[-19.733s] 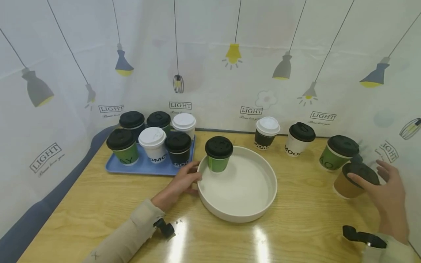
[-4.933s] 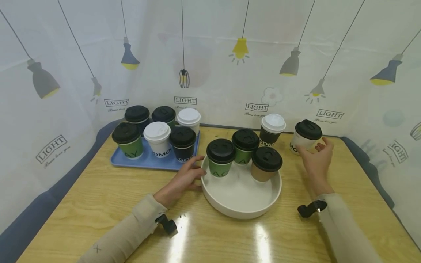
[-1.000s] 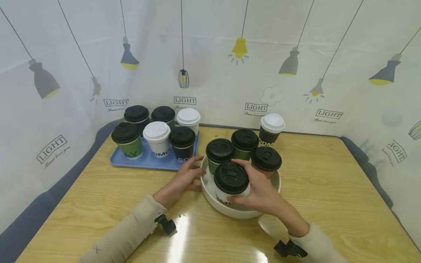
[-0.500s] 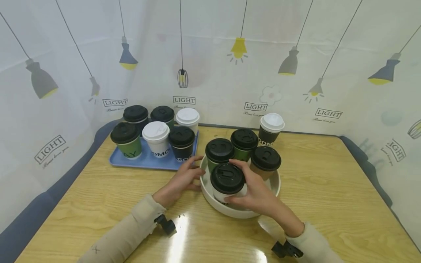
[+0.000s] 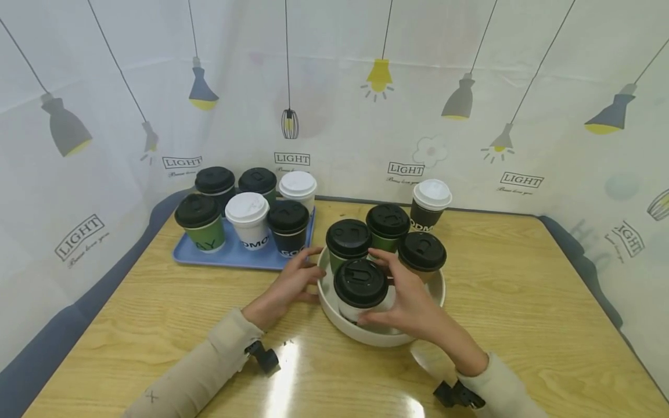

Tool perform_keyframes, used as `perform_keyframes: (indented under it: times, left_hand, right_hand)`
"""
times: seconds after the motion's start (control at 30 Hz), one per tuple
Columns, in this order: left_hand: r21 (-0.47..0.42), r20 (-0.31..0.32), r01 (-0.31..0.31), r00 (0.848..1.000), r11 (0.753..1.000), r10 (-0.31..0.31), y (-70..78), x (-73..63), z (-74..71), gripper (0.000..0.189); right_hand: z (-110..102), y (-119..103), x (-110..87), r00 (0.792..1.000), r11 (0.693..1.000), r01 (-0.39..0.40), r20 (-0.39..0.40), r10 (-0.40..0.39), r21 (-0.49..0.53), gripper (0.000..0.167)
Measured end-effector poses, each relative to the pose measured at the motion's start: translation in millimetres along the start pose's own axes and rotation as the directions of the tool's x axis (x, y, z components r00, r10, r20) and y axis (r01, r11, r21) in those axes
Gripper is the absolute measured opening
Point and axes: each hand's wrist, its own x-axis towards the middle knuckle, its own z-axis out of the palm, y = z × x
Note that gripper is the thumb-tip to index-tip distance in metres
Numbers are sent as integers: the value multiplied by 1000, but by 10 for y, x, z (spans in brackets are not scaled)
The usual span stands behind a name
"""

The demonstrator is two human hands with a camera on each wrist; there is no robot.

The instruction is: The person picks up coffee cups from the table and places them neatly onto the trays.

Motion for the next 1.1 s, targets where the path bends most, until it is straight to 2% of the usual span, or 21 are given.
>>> perform_keyframes:
  times: [0.23, 0.43, 0.53, 0.63, 0.73, 0.83, 0.97, 1.1]
  left_hand:
    - [-6, 9, 10, 1000, 1000, -10, 7, 6, -2, 63]
    - [-11, 11, 8, 1000, 1000, -8, 2, 18, -7, 63]
    - [-5, 9, 6, 1000, 1000, -6, 4, 11, -2, 64]
    - [5, 9, 1, 1000, 1000, -1, -4, 13, -2, 64]
    - [2, 11, 2, 1000, 1000, -2, -15, 23, -8, 64]
    - [-2, 10, 3, 1000, 1000, -3, -27, 34, -15, 63]
    - [1, 12, 4, 1000, 1000, -4, -33, 39, -11, 63]
    - [12, 9, 3, 1000, 1000, -3, -36, 40, -15, 64]
  right_hand:
    - [-209, -43, -16, 999, 1000, 10, 52, -11, 10, 113]
    - [-433, -126, -66, 998, 1000, 7, 55, -8, 13, 83]
    - [-539, -142, -84, 1000, 1000, 25, 11, -25, -11, 67]
    - [-634, -111, -89, 995, 998, 54, -85, -56, -24, 48]
    - [-728, -34, -87, 977, 998, 69, -202, -68, -3, 28]
    - [-822, 75, -88, 953, 997, 49, -302, -31, 52, 16]
    - [-929, 265, -92, 913, 994, -15, -404, 59, 111, 14]
    - [-988, 458, -92, 879, 983, -85, -452, 151, 162, 17]
